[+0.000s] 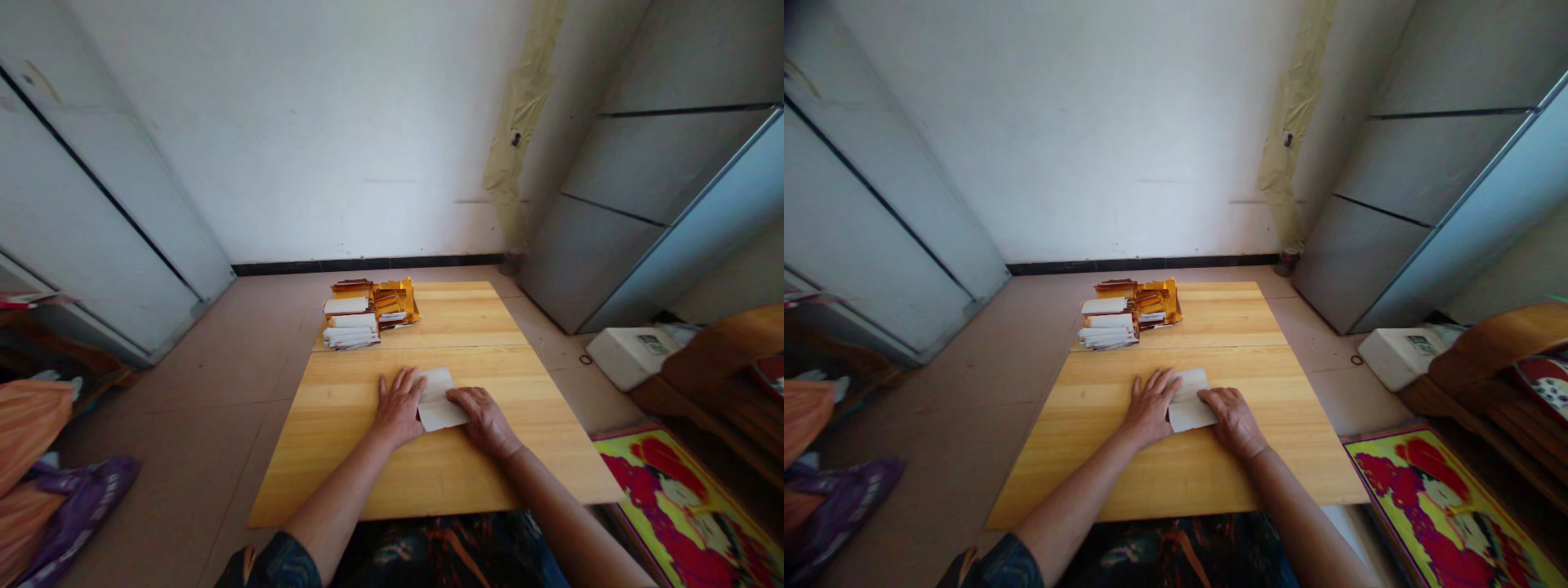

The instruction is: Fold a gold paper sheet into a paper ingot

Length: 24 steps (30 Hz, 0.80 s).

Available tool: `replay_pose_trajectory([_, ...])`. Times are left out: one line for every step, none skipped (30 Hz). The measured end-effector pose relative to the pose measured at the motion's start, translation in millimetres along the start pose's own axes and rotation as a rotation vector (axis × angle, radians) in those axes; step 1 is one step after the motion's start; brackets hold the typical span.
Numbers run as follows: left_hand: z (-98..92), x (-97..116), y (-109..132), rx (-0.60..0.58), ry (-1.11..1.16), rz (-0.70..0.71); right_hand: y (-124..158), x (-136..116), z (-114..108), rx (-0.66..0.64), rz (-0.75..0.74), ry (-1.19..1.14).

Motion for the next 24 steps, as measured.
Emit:
replay_pose_trajectory([-1.9, 0.2, 0.9, 0.02, 0.009, 0.011, -0.2, -1.5, 0.3, -0.004, -0.022, 0.017])
replay_pose_trajectory([-4.6, 0.7, 2.5, 0.047, 0.017, 0.027, -0.1, -2.6, 0.6, -0.005, -0.042, 0.029])
replay_pose_trajectory([-8.0, 1.4, 4.9, 0.078, 0.024, 0.048, 0.2, -3.2, 1.0, -0.006, -0.056, 0.037])
replay_pose_trajectory([-11.8, 2.2, 7.9, 0.11, 0.026, 0.074, 0.5, -3.6, 1.4, -0.005, -0.065, 0.043])
replay_pose_trajectory([-15.8, 3.1, 11.6, 0.14, 0.023, 0.101, 1.0, -3.7, 1.7, -0.002, -0.07, 0.049])
replay_pose_trajectory([-19.5, 3.8, 15.6, 0.167, 0.015, 0.125, 1.4, -3.8, 1.8, 0.001, -0.071, 0.054])
replay_pose_trajectory([-22.7, 4.2, 19.7, 0.189, 0.004, 0.14, 1.8, -4.0, 1.9, 0.004, -0.073, 0.055])
replay_pose_trajectory([-25.2, 4.3, 23.4, 0.204, -0.009, 0.147, 2.0, -4.4, 1.8, 0.006, -0.076, 0.052])
replay_pose_trajectory([-26.9, 4.1, 26.6, 0.213, -0.02, 0.145, 2.0, -4.6, 1.6, 0.007, -0.075, 0.046])
replay_pose_trajectory([-27.7, 3.7, 29.1, 0.215, -0.029, 0.137, 1.7, -4.5, 1.4, 0.002, -0.068, 0.037])
replay_pose_trajectory([-27.7, 3.2, 30.7, 0.21, -0.033, 0.127, 1.1, -3.7, 1.3, -0.009, -0.053, 0.027])
replay_pose_trajectory([-27.1, 2.6, 31.4, 0.202, -0.033, 0.116, 0.0, -2.3, 1.2, -0.027, -0.029, 0.014])
replay_pose_trajectory([-26.3, 2.1, 31.3, 0.193, -0.029, 0.106, -1.6, 0.1, 1.2, -0.049, 0.006, -0.002])
replay_pose_trajectory([-25.3, 1.7, 30.6, 0.185, -0.022, 0.099, -3.6, 3.4, 1.1, -0.071, 0.055, -0.023])
replay_pose_trajectory([-24.4, 1.2, 29.5, 0.179, -0.013, 0.092, -5.9, 7.3, 1.1, -0.093, 0.111, -0.051])
replay_pose_trajectory([-23.6, 0.8, 28.2, 0.174, -0.002, 0.089, -8.6, 11.5, 0.9, -0.111, 0.17, -0.084])
replay_pose_trajectory([-23.0, 0.4, 26.8, 0.172, 0.01, 0.087, -11.6, 15.4, 0.7, -0.122, 0.228, -0.12])
replay_pose_trajectory([-22.6, -0.1, 25.4, 0.172, 0.021, 0.087, -14.9, 18.8, 0.5, -0.128, 0.282, -0.154])
replay_pose_trajectory([-22.2, -0.8, 24.2, 0.173, 0.031, 0.087, -18.3, 21.4, 0.4, -0.128, 0.328, -0.182])
replay_pose_trajectory([-21.9, -1.5, 23.2, 0.175, 0.04, 0.085, -21.9, 22.9, 0.3, -0.123, 0.363, -0.202])
replay_pose_trajectory([-21.5, -2.5, 22.3, 0.175, 0.048, 0.083, -25.3, 23.7, 0.4, -0.115, 0.391, -0.214])
replay_pose_trajectory([-21.0, -3.5, 21.5, 0.173, 0.056, 0.08, -28.5, 24.0, 0.7, -0.103, 0.417, -0.218])
replay_pose_trajectory([-20.5, -4.6, 20.9, 0.17, 0.065, 0.074, -31.3, 24.0, 1.3, -0.091, 0.442, -0.214])
replay_pose_trajectory([-19.9, -5.8, 20.2, 0.165, 0.073, 0.068, -33.6, 23.9, 2.1, -0.082, 0.467, -0.203])
Point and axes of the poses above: each hand's wrist, its own y-axis away from the middle knuckle, its own z-axis out of the palm, x = y × z, the point moved 4 cm from there along -y, towards the middle knuckle, and after that the axes turned 7 degrees about -x, right-handed, at the moved point
